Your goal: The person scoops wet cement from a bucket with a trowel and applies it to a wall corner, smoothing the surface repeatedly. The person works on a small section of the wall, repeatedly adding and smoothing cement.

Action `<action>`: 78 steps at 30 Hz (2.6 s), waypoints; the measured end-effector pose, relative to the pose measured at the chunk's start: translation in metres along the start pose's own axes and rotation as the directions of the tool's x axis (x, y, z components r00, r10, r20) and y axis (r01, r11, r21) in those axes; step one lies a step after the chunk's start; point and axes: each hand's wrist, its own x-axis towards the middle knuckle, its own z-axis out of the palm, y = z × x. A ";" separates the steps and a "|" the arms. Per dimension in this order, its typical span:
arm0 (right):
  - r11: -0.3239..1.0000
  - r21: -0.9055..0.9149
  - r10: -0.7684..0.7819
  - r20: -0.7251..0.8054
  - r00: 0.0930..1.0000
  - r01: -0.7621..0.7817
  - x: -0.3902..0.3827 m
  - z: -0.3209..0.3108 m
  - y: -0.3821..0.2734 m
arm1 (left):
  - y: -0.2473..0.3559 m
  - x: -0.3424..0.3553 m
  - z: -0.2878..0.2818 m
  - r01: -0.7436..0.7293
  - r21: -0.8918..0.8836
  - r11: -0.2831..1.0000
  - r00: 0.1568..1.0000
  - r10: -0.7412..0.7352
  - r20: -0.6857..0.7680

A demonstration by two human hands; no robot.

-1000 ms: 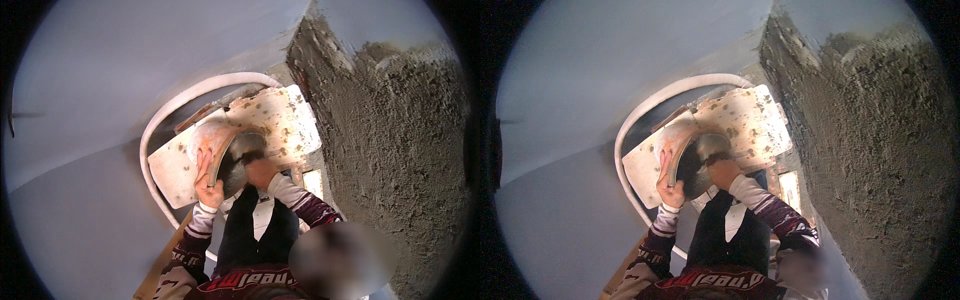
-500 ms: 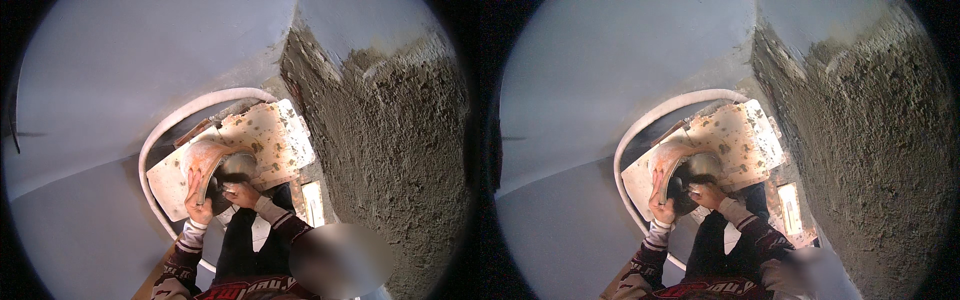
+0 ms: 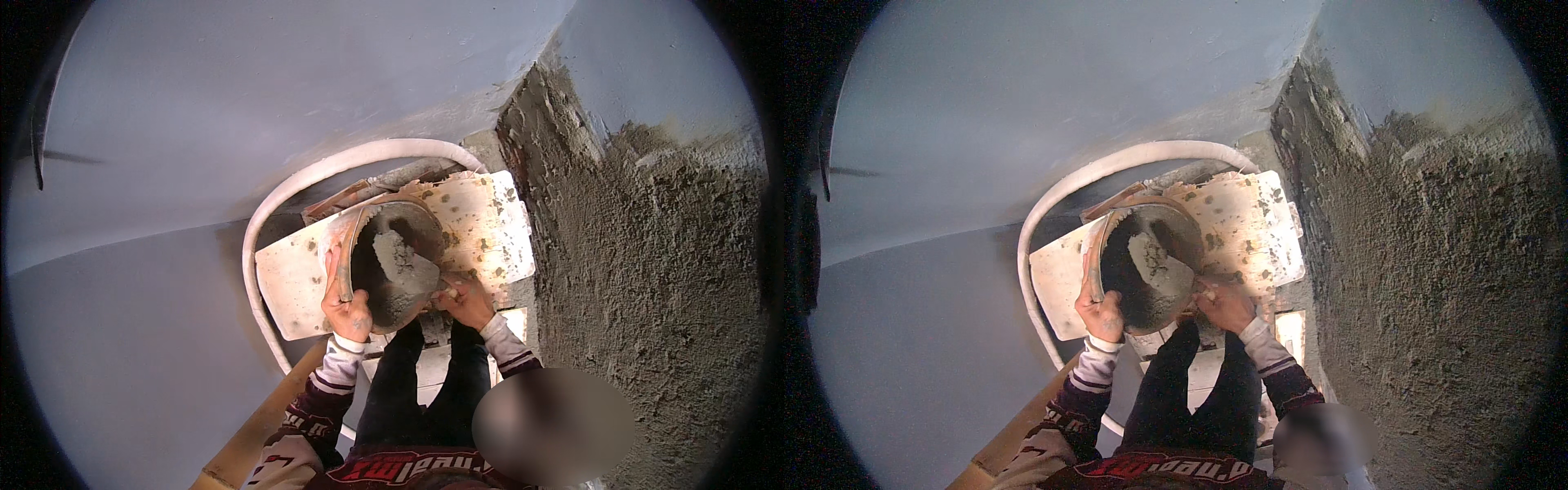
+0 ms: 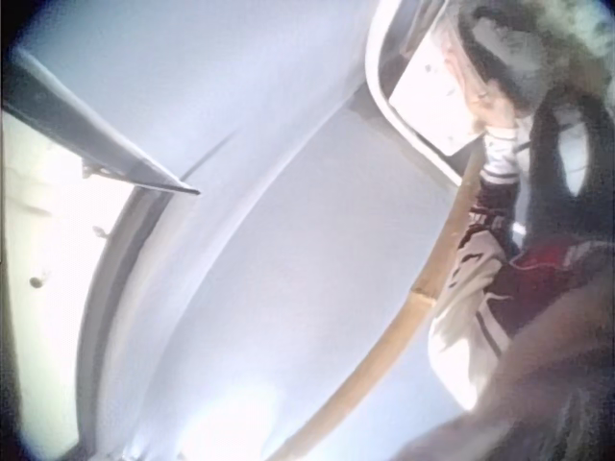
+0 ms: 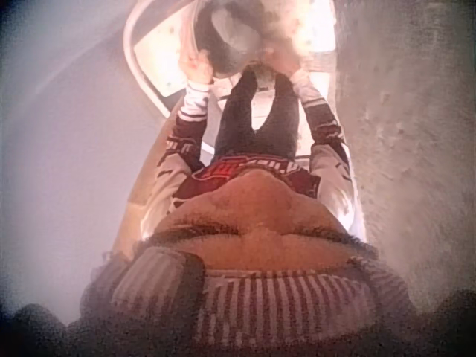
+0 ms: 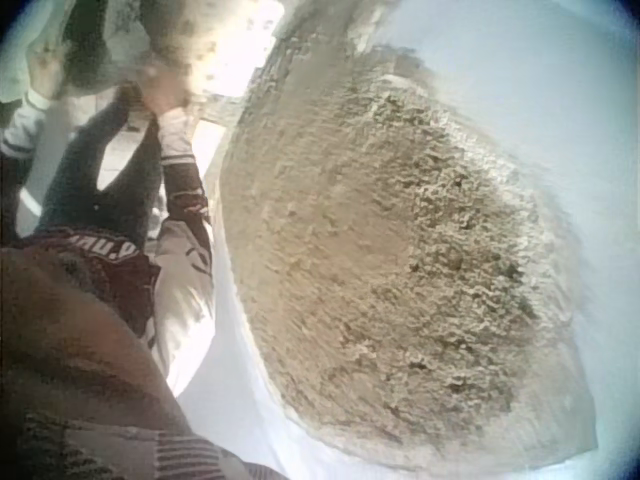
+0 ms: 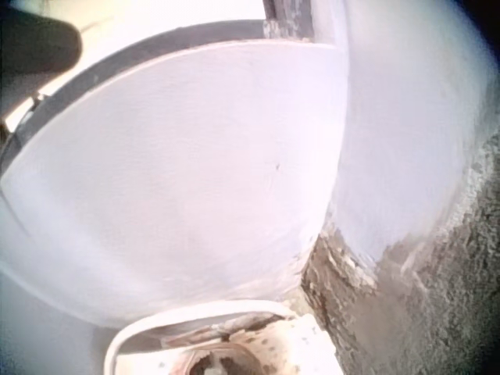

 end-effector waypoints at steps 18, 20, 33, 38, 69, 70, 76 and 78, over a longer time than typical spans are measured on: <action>0.956 0.292 0.201 -0.578 0.791 -0.030 -0.020 -0.086 0.097 | 0.000 0.005 0.007 0.160 -0.092 0.983 0.986 -0.163 -0.035; 0.953 0.237 0.296 -0.593 0.749 -0.189 -0.014 -0.103 0.113 | -0.002 0.001 0.002 0.204 -0.075 0.976 0.977 -0.207 -0.044; 0.887 0.418 0.409 -0.516 0.753 -0.195 0.079 -0.140 0.260 | 0.020 0.007 0.017 0.228 -0.172 0.958 0.955 -0.255 -0.151; 0.624 0.704 0.565 -0.107 0.818 -0.338 0.114 -0.153 0.239 | 0.010 0.001 0.011 0.251 -0.178 0.951 0.943 -0.282 -0.174; 0.549 0.652 0.668 0.033 0.743 -0.523 0.197 -0.203 0.201 | 0.030 0.017 0.030 0.242 -0.150 0.958 0.936 -0.272 -0.223; 0.513 0.656 0.701 0.052 0.712 -0.553 0.212 -0.210 0.213 | 0.029 0.016 0.032 0.236 -0.143 0.961 0.937 -0.264 -0.228; 0.545 0.682 0.683 -0.024 0.730 -0.488 0.266 -0.217 0.211 | 0.019 0.010 0.030 0.213 0.039 0.976 0.951 -0.198 -0.236; 0.590 0.666 0.678 -0.100 0.728 -0.457 0.271 -0.215 0.202 | 0.020 0.007 0.027 0.231 0.066 0.971 0.952 -0.212 -0.219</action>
